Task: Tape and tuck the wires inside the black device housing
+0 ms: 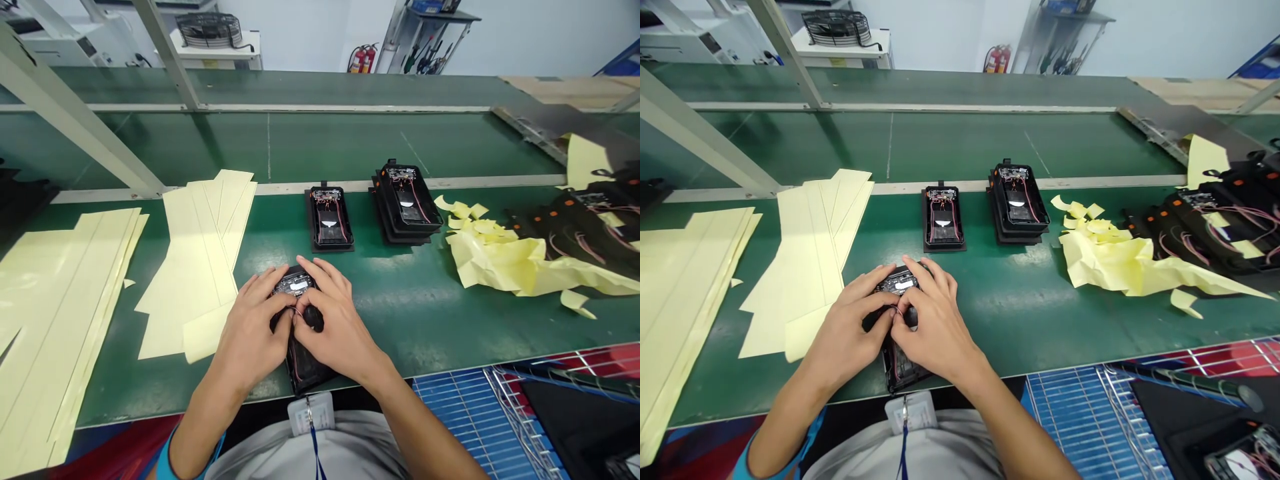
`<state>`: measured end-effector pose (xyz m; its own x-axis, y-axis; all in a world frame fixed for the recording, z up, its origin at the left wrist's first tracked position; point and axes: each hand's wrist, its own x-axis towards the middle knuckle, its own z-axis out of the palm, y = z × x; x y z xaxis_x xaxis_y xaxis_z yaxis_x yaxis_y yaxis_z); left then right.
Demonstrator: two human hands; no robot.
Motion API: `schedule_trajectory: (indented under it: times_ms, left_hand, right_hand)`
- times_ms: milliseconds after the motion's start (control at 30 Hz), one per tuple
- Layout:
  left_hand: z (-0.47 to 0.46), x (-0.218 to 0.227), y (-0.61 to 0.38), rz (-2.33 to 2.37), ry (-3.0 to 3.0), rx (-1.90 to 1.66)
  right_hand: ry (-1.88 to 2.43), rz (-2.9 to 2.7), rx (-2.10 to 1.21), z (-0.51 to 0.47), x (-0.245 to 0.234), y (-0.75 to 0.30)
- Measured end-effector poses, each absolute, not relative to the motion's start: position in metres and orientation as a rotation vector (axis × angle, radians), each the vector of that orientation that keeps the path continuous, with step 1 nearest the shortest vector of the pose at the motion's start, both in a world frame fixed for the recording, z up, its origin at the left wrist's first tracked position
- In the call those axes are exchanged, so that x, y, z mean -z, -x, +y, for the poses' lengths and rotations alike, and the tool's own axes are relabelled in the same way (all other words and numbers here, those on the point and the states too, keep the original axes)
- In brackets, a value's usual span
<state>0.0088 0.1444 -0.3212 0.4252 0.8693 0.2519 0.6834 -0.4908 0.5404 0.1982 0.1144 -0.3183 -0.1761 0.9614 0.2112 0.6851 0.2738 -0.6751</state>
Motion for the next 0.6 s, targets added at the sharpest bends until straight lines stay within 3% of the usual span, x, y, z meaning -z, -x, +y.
schedule_trajectory:
  times_ms: [300, 600]
  left_hand:
    - [0.1453, 0.3214, -0.0077, 1.277, -2.284, -0.716]
    - [0.1479, 0.3163, -0.0108, 1.308, -2.165, -0.642]
  right_hand:
    - [1.497, -1.949, -0.501, 0.1144, 0.3189, -0.1982]
    - [1.433, -1.961, -0.636, 0.1142, 0.3141, -0.2044]
